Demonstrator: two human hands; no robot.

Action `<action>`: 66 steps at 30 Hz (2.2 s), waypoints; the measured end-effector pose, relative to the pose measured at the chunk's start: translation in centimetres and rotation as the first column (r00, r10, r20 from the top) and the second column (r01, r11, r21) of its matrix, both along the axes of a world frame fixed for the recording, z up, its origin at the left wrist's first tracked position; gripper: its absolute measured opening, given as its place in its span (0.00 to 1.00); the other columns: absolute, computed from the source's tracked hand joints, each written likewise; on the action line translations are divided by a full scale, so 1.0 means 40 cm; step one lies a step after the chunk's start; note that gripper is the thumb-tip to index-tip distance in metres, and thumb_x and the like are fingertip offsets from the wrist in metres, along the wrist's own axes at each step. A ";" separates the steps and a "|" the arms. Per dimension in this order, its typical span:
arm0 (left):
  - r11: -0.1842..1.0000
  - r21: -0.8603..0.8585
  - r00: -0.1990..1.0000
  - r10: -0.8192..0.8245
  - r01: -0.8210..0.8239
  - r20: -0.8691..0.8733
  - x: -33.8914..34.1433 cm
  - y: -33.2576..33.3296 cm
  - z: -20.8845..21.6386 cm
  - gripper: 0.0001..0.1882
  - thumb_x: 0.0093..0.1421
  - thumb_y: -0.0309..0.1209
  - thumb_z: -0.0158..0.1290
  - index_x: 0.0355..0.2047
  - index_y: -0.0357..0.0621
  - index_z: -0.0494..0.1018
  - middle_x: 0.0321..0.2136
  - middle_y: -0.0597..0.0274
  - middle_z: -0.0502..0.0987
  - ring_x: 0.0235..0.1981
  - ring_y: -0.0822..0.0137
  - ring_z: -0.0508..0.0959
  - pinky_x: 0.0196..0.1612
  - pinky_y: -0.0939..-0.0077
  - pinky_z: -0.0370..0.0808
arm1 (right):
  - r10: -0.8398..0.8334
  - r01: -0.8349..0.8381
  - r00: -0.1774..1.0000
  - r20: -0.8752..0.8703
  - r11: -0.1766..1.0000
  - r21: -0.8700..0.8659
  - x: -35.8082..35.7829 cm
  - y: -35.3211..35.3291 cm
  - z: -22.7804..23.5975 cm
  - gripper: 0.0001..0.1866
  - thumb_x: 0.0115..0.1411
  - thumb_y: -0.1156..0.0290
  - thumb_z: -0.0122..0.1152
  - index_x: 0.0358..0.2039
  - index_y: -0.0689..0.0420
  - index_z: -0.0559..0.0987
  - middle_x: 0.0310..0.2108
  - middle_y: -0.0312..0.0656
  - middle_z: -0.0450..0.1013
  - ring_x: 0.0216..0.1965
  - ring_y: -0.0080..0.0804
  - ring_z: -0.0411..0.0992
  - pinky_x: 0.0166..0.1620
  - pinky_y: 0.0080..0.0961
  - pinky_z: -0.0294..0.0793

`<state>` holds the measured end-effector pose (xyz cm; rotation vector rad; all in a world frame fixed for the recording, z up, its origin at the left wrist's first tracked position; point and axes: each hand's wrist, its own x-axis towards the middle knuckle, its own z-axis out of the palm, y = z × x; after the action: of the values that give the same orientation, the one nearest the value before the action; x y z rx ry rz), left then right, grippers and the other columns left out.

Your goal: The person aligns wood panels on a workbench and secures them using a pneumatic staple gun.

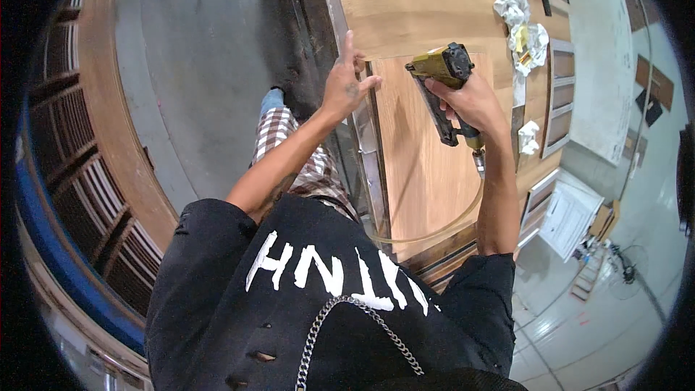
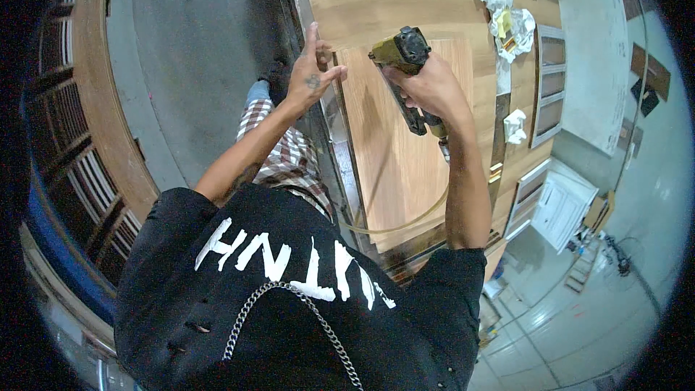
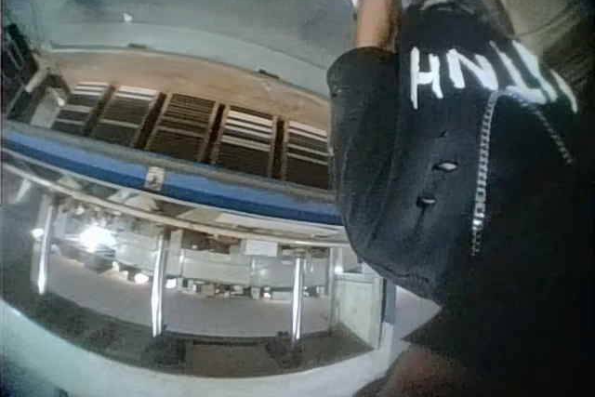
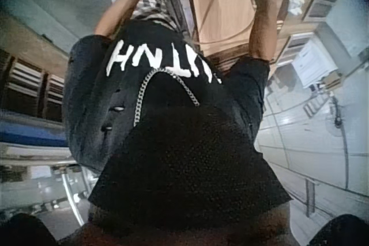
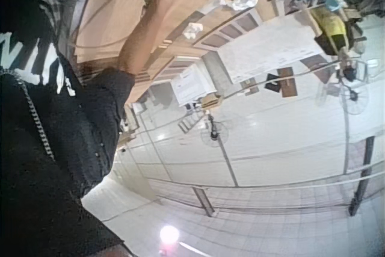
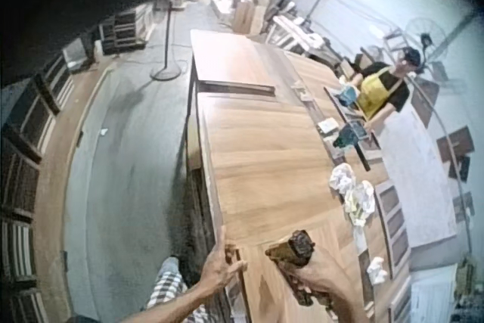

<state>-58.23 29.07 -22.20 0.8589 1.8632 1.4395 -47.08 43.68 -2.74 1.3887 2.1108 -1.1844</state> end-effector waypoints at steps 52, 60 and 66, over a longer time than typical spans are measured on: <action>0.960 -0.265 0.268 -0.280 0.092 -0.922 -0.345 0.098 -0.126 0.32 0.66 0.47 0.41 0.66 0.48 0.52 0.61 0.34 0.56 0.63 0.42 0.55 0.58 0.45 0.57 | -0.921 0.896 0.292 -0.258 0.169 0.410 0.839 -0.766 -0.155 0.22 0.48 0.70 0.62 0.43 0.67 0.72 0.26 0.49 0.75 0.30 0.37 0.76 0.37 0.34 0.74; 0.881 -0.470 0.355 -0.459 0.059 -0.814 -0.344 0.180 -0.047 0.36 0.65 0.51 0.41 0.67 0.47 0.46 0.64 0.35 0.50 0.65 0.42 0.52 0.61 0.44 0.54 | -0.976 0.787 0.214 -0.042 0.147 0.599 1.068 -0.832 -0.347 0.44 0.57 0.61 0.59 0.67 0.57 0.45 0.39 0.64 0.74 0.42 0.59 0.74 0.47 0.48 0.73; 0.891 -0.421 0.327 -0.454 0.170 -0.829 -0.412 0.149 -0.013 0.37 0.64 0.47 0.45 0.66 0.38 0.48 0.61 0.31 0.54 0.60 0.37 0.59 0.60 0.49 0.59 | -0.963 0.734 0.201 -0.176 0.029 0.679 1.022 -0.814 -0.443 0.39 0.57 0.67 0.58 0.66 0.55 0.51 0.50 0.64 0.68 0.53 0.59 0.66 0.54 0.47 0.68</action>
<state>-74.72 35.01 -22.72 2.0454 2.3256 0.3384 -6.20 11.11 -20.45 3.2758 1.1790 -0.2196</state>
